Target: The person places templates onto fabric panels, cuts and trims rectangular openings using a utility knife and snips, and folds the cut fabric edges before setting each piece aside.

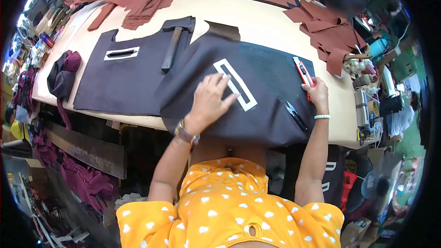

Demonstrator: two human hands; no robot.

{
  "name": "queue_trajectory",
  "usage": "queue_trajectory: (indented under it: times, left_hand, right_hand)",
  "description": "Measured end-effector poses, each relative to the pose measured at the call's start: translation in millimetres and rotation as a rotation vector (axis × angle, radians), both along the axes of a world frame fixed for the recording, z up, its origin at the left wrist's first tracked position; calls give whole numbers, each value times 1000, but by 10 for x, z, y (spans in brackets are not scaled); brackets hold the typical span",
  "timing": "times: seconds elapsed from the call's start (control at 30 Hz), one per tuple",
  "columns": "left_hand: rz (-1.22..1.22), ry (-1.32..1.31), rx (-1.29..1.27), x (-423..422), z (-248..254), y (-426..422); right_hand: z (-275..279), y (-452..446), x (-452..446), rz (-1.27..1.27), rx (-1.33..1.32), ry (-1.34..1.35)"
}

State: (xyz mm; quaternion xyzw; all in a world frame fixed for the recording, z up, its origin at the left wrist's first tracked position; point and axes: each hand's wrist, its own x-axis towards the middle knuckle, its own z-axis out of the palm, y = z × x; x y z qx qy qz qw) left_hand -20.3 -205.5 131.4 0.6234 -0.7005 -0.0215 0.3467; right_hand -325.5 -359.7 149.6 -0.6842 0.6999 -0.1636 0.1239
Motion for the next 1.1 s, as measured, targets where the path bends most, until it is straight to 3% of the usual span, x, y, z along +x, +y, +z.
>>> queue_trajectory:
  times: [0.13, 0.2, 0.4, 1.1]
  left_hand:
    - [75, -134, 106, 191, -116, -303]
    - [120, -155, 196, 212, -151, -336]
    - [83, -96, 227, 269, -199, -322]
    - [98, -26, 269, 262, -168, -312]
  right_hand:
    - [145, 334, 306, 159, -171, -333]
    - [329, 640, 661, 220, -27, -514]
    - [-88, 887, 1339, 634, -280, -519]
    - [-159, 964, 1431, 675, -267, -446]
